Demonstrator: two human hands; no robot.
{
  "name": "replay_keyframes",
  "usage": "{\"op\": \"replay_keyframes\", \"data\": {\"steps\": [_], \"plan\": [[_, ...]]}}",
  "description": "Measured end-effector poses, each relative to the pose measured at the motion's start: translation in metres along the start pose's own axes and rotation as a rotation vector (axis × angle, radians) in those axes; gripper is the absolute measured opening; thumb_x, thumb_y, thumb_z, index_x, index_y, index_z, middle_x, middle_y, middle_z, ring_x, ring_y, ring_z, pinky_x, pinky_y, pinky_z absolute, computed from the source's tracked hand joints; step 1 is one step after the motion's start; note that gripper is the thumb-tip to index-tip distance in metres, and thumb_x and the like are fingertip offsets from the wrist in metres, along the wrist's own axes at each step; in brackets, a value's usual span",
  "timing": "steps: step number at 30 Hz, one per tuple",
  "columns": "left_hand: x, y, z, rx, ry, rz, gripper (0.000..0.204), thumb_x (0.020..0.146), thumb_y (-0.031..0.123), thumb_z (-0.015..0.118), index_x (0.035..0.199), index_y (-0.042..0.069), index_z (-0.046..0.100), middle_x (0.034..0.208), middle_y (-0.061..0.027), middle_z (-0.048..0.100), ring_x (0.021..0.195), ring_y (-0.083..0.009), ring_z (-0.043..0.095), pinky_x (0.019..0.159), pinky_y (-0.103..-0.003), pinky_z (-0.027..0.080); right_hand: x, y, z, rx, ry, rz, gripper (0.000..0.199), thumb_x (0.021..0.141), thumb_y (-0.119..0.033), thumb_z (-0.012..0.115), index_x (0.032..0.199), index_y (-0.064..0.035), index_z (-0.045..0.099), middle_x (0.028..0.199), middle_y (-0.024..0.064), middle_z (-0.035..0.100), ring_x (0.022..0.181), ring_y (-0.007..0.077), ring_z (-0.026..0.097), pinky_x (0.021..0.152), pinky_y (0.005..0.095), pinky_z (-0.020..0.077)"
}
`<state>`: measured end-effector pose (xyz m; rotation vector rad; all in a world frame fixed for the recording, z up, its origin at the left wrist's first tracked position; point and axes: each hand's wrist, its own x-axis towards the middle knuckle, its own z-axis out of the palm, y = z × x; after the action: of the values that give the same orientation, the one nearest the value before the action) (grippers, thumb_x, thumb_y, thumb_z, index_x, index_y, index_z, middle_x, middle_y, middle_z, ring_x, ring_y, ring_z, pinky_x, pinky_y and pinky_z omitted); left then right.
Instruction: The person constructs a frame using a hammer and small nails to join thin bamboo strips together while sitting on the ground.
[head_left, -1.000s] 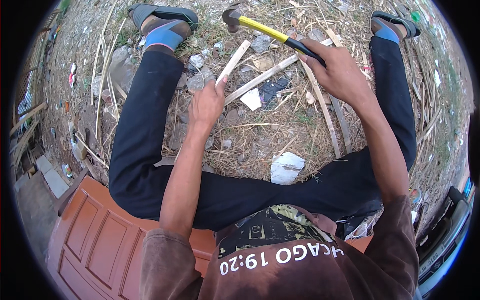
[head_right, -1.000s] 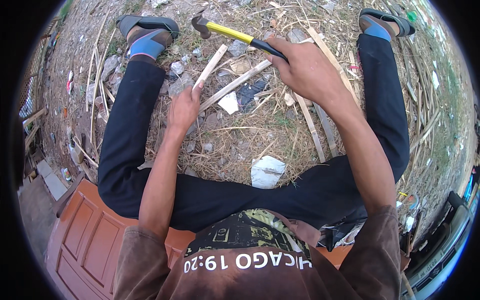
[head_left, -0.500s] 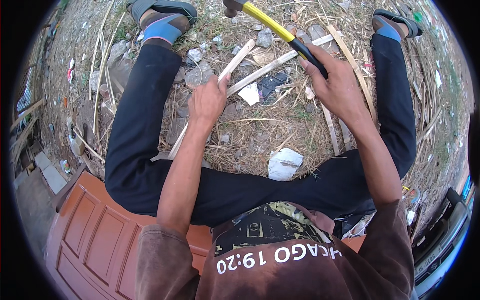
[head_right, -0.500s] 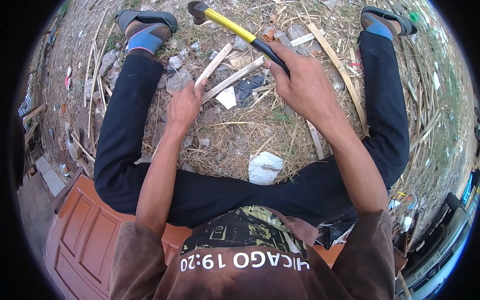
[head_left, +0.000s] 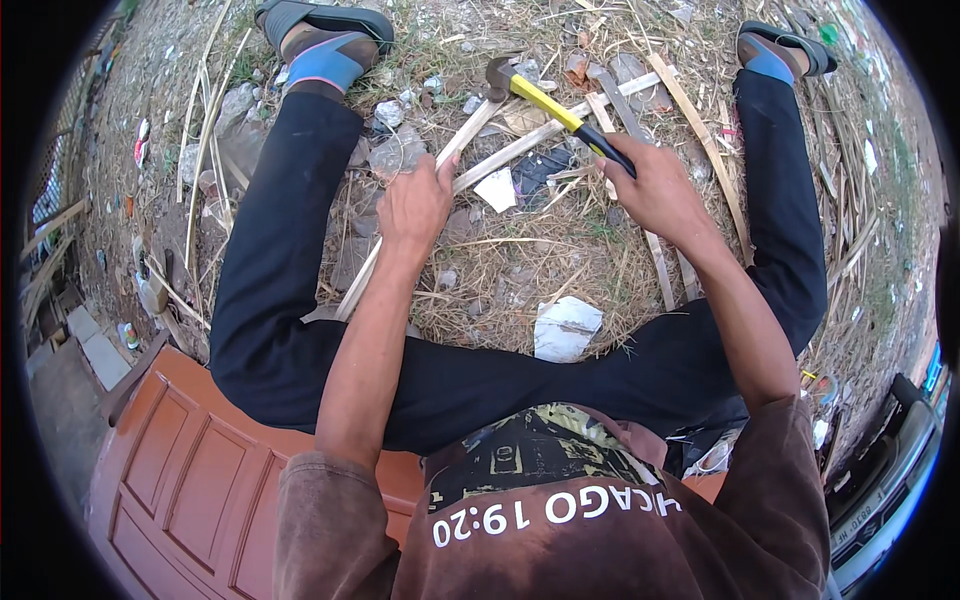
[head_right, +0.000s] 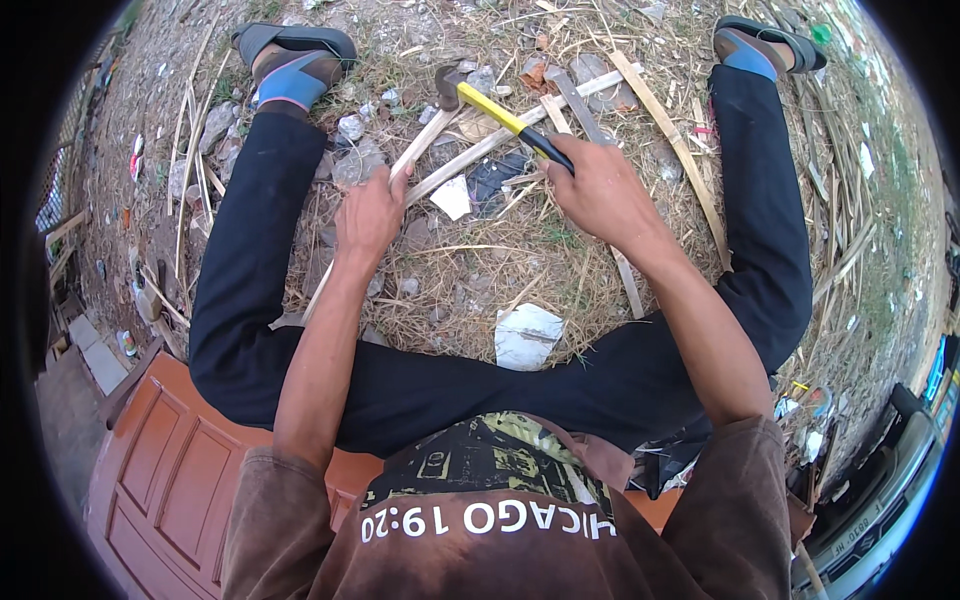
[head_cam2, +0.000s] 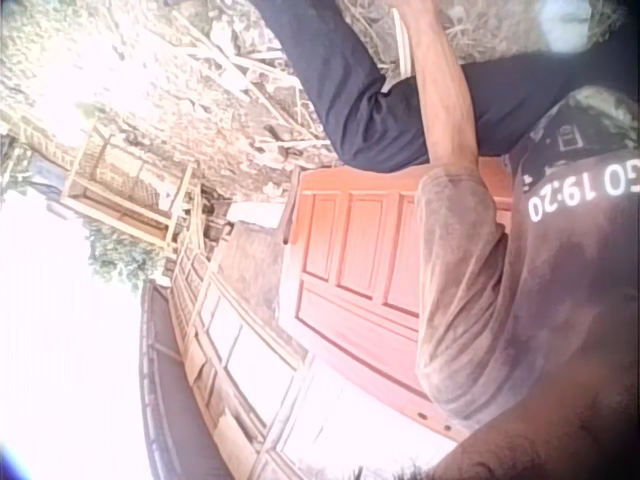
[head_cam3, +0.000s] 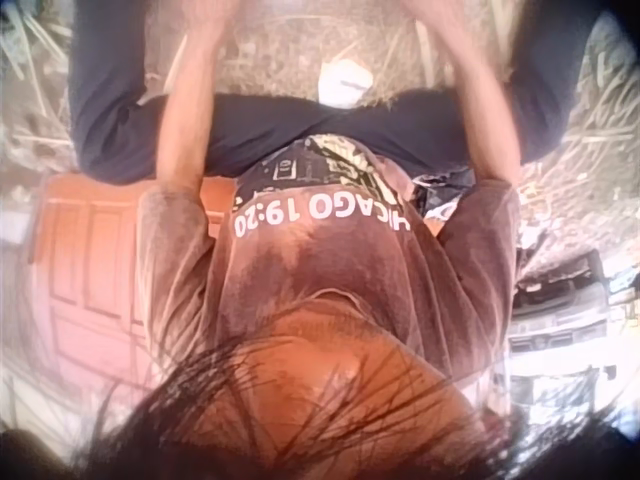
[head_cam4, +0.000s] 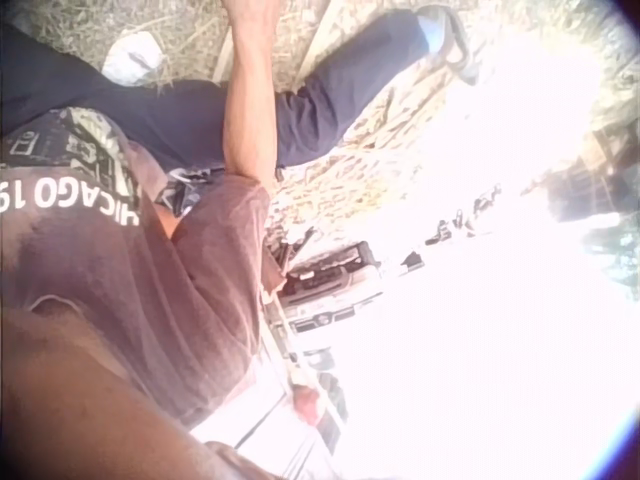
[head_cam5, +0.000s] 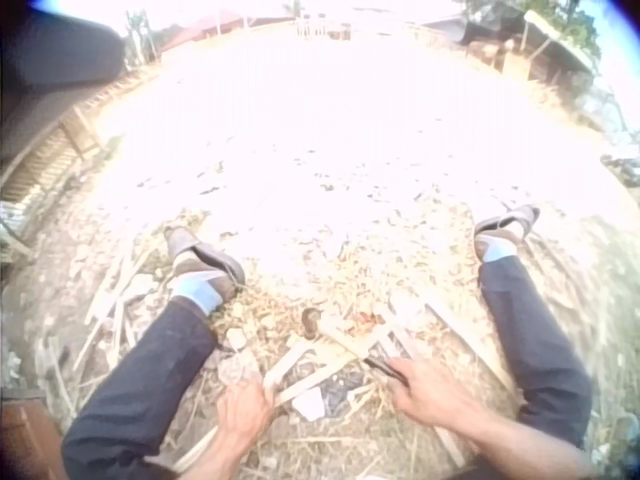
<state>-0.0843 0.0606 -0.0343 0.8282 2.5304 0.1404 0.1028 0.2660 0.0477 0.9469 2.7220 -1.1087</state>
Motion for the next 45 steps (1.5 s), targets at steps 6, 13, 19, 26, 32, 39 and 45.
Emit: {"op": "replay_keyframes", "data": {"steps": [6, 13, 19, 26, 32, 39, 45], "plan": [[-0.001, 0.002, 0.001, 0.016, 0.061, 0.009, 0.048, 0.101, 0.048, 0.047, 0.095, 0.003, 0.064, 0.076, -0.0268, 0.068, 0.081, -0.0473, 0.068, 0.073, -0.058, 0.053, 0.005, -0.015, -0.010, 0.184, 0.126, 0.082, 0.027, 0.095, -0.022, 0.061, 0.109, 0.0005, 0.067, 0.067, 0.0180, 0.060, 0.060, 0.0305, 0.057, 0.061, 0.0417, 0.0443], [-0.001, 0.002, -0.001, 0.037, 0.039, -0.001, 0.048, 0.101, 0.047, 0.046, 0.096, 0.003, 0.064, 0.077, -0.0264, 0.068, 0.081, -0.0461, 0.069, 0.073, -0.057, 0.053, -0.004, -0.002, -0.010, 0.068, -0.035, 0.119, 0.029, 0.094, -0.023, 0.062, 0.111, -0.0009, 0.068, 0.072, 0.0194, 0.063, 0.063, 0.0308, 0.060, 0.064, 0.0431, 0.0451], [-0.001, 0.004, -0.003, 0.041, 0.085, 0.038, 0.049, 0.101, 0.048, 0.046, 0.095, 0.003, 0.063, 0.075, -0.0258, 0.068, 0.079, -0.0457, 0.069, 0.070, -0.057, 0.053, -0.003, 0.001, 0.004, 0.139, 0.063, 0.082, 0.028, 0.094, -0.024, 0.063, 0.106, 0.0012, 0.066, 0.072, 0.0202, 0.062, 0.064, 0.0319, 0.060, 0.064, 0.0423, 0.0453], [-0.001, -0.001, 0.005, 0.076, 0.133, 0.069, 0.045, 0.100, 0.047, 0.050, 0.092, 0.004, 0.061, 0.070, -0.0236, 0.068, 0.072, -0.0454, 0.069, 0.065, -0.056, 0.054, -0.002, -0.003, -0.012, 0.260, 0.121, 0.100, 0.027, 0.095, -0.023, 0.060, 0.107, 0.0003, 0.067, 0.071, 0.0207, 0.062, 0.060, 0.0333, 0.058, 0.063, 0.0449, 0.0450], [0.000, -0.003, 0.008, 0.114, 0.186, 0.077, 0.043, 0.100, 0.046, 0.050, 0.091, 0.005, 0.061, 0.068, -0.0226, 0.067, 0.070, -0.0445, 0.068, 0.063, -0.055, 0.054, -0.009, 0.015, 0.005, 0.024, -0.031, 0.085, 0.028, 0.095, -0.023, 0.061, 0.110, -0.0001, 0.066, 0.069, 0.0203, 0.061, 0.059, 0.0332, 0.058, 0.061, 0.0445, 0.0446], [0.000, -0.002, 0.008, 0.097, 0.146, 0.056, 0.044, 0.101, 0.046, 0.049, 0.092, 0.005, 0.061, 0.071, -0.0235, 0.067, 0.075, -0.0448, 0.069, 0.066, -0.056, 0.054, -0.019, 0.000, 0.017, 0.257, 0.203, 0.159, 0.025, 0.095, -0.021, 0.062, 0.108, -0.0002, 0.066, 0.068, 0.0159, 0.061, 0.059, 0.0249, 0.057, 0.057, 0.0410, 0.0425], [-0.001, 0.000, 0.002, 0.086, 0.080, 0.019, 0.048, 0.101, 0.049, 0.046, 0.097, 0.004, 0.063, 0.078, -0.0249, 0.069, 0.080, -0.0452, 0.069, 0.071, -0.056, 0.053, -0.023, 0.015, 0.028, 0.350, 0.077, 0.235, 0.025, 0.095, -0.022, 0.063, 0.107, -0.0006, 0.065, 0.063, 0.0086, 0.056, 0.054, 0.0183, 0.053, 0.053, 0.0371, 0.0409]]}}
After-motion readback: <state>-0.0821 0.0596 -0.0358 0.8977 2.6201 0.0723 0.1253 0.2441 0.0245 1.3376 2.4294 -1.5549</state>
